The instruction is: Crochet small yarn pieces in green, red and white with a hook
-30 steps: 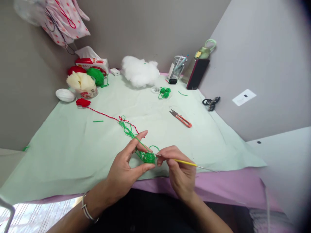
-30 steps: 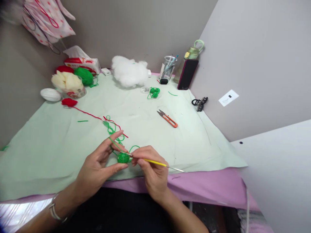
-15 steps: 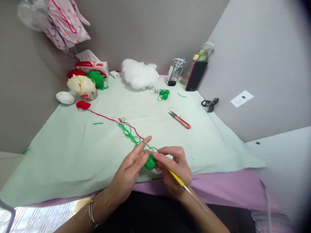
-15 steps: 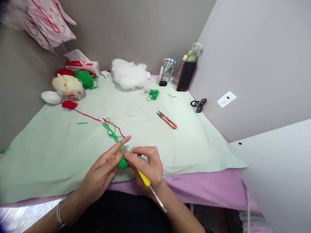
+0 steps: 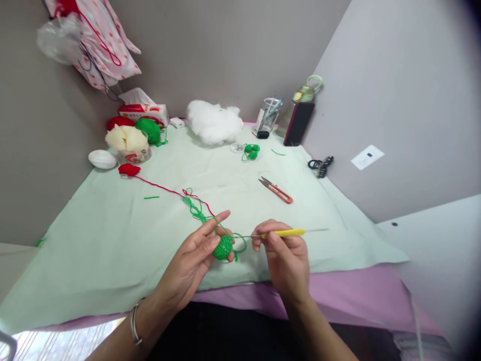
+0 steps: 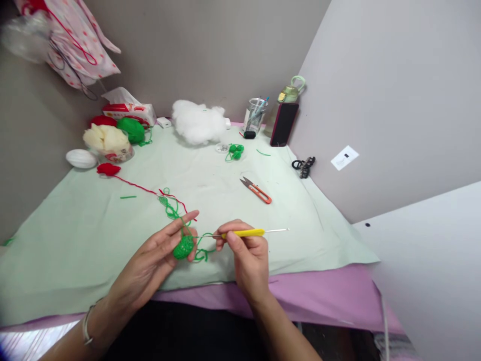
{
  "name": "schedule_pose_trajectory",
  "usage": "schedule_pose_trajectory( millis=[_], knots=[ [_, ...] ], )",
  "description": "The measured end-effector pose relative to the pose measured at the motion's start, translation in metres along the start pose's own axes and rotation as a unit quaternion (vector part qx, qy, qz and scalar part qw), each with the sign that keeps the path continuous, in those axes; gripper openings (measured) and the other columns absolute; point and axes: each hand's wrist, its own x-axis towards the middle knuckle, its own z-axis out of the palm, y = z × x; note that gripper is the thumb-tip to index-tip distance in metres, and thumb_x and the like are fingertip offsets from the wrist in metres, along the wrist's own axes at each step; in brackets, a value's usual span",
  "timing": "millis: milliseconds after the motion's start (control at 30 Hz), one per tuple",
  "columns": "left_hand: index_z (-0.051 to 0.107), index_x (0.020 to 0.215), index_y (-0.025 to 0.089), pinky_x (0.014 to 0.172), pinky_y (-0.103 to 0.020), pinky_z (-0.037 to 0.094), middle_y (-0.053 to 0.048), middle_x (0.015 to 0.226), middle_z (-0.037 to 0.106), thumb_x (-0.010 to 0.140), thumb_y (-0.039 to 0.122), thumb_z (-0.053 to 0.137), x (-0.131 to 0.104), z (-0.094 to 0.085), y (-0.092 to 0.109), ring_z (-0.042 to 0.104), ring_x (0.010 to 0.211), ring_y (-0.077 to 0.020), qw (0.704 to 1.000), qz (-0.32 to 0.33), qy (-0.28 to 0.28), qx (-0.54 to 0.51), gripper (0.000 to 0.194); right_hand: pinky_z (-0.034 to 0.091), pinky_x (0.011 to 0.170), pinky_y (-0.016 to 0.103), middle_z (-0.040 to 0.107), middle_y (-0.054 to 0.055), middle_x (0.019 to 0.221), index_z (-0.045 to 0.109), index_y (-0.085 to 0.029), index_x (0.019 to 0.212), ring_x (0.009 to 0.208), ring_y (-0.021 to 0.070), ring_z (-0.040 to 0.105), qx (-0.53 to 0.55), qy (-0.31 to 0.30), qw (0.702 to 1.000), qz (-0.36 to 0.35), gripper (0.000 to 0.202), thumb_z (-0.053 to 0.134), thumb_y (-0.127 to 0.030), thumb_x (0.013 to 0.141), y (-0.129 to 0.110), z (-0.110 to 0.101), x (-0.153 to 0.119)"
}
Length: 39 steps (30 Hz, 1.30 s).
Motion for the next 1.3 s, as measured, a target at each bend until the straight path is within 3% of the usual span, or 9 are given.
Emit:
schedule_pose_trajectory(
  millis=[333, 500, 667, 733, 867, 900, 933, 1100, 1300],
  knots=[
    [0.066, 0.141, 0.032, 0.103, -0.034, 0.046, -0.003, 0.112, 0.070, 0.081, 0.027, 0.086, 0.001, 0.004, -0.003, 0.062, 0.116, -0.0235, 0.996, 0.050, 0.024, 0.069, 0.063, 0.061, 0.074, 0.032, 0.080, 0.007, 0.099, 0.080, -0.025, 0.104, 0.083, 0.0180, 0.072, -0.094, -0.050, 0.991, -0.082, 0.017, 0.064, -0.023, 0.101, 0.000, 0.023, 0.002],
    [0.067, 0.140, 0.027, 0.100, -0.032, 0.046, -0.004, 0.106, 0.070, 0.087, 0.034, 0.082, 0.004, 0.006, 0.002, 0.062, 0.109, -0.0211, 0.995, 0.062, 0.041, 0.073, 0.056, 0.060, 0.074, 0.029, 0.078, 0.005, 0.098, 0.078, -0.025, 0.106, 0.086, 0.0170, 0.072, -0.131, -0.052, 0.983, -0.118, 0.021, 0.061, -0.015, 0.101, -0.005, 0.026, 0.005],
    [0.054, 0.153, 0.026, 0.095, -0.031, 0.047, -0.002, 0.099, 0.072, 0.087, 0.033, 0.082, 0.008, 0.010, 0.004, 0.064, 0.097, -0.0181, 0.996, 0.062, 0.036, 0.056, 0.072, 0.061, 0.073, 0.031, 0.077, 0.006, 0.095, 0.076, -0.023, 0.107, 0.089, 0.0192, 0.072, -0.196, -0.066, 0.966, -0.157, 0.022, 0.059, -0.012, 0.100, -0.011, 0.028, 0.008],
    [0.048, 0.156, 0.025, 0.092, -0.030, 0.048, -0.001, 0.095, 0.071, 0.088, 0.033, 0.082, 0.008, 0.012, 0.004, 0.064, 0.092, -0.0168, 0.995, 0.069, 0.040, 0.063, 0.077, 0.061, 0.073, 0.033, 0.077, 0.007, 0.096, 0.075, -0.023, 0.112, 0.088, 0.0199, 0.072, -0.268, -0.068, 0.938, -0.208, 0.026, 0.058, -0.008, 0.098, -0.010, 0.027, 0.007],
    [0.043, 0.160, 0.023, 0.088, -0.029, 0.050, -0.002, 0.094, 0.072, 0.086, 0.035, 0.084, 0.007, 0.015, 0.008, 0.064, 0.088, -0.0163, 0.996, 0.060, 0.047, 0.048, 0.085, 0.062, 0.080, 0.038, 0.076, 0.012, 0.112, 0.071, -0.026, 0.130, 0.101, 0.0239, 0.071, -0.438, -0.075, 0.811, -0.381, 0.042, 0.061, -0.005, 0.095, -0.002, 0.022, 0.003],
    [0.045, 0.158, 0.022, 0.087, -0.028, 0.050, -0.002, 0.094, 0.072, 0.085, 0.035, 0.085, 0.007, 0.016, 0.010, 0.064, 0.087, -0.0159, 0.998, 0.042, 0.048, 0.030, 0.084, 0.062, 0.081, 0.039, 0.076, 0.012, 0.114, 0.070, -0.027, 0.132, 0.102, 0.0242, 0.070, -0.445, -0.075, 0.801, -0.393, 0.044, 0.060, -0.005, 0.095, -0.001, 0.021, 0.002],
    [0.050, 0.155, 0.021, 0.086, -0.027, 0.050, -0.002, 0.094, 0.072, 0.084, 0.035, 0.085, 0.006, 0.015, 0.012, 0.064, 0.086, -0.0154, 0.999, 0.019, 0.049, 0.008, 0.080, 0.062, 0.080, 0.038, 0.076, 0.012, 0.114, 0.070, -0.027, 0.133, 0.102, 0.0237, 0.070, -0.431, -0.077, 0.813, -0.383, 0.044, 0.060, -0.005, 0.096, -0.001, 0.019, 0.002],
    [0.070, 0.135, 0.016, 0.077, -0.028, 0.050, -0.002, 0.090, 0.067, 0.084, 0.029, 0.082, 0.007, 0.012, 0.020, 0.063, 0.076, -0.0136, 0.998, -0.020, 0.034, -0.042, 0.054, 0.057, 0.069, 0.033, 0.073, 0.005, 0.089, 0.076, -0.026, 0.110, 0.082, 0.0189, 0.067, -0.189, -0.023, 0.963, -0.192, 0.025, 0.057, -0.013, 0.101, -0.009, 0.015, 0.007],
    [0.066, 0.142, 0.023, 0.081, -0.032, 0.048, -0.003, 0.096, 0.071, 0.082, 0.030, 0.085, 0.009, 0.015, 0.015, 0.063, 0.080, -0.0162, 1.000, 0.015, 0.021, 0.009, 0.063, 0.061, 0.075, 0.033, 0.078, 0.006, 0.096, 0.080, -0.025, 0.103, 0.090, 0.0202, 0.073, -0.108, -0.054, 0.986, -0.116, 0.018, 0.063, -0.020, 0.100, -0.008, 0.027, 0.013]
  ],
)
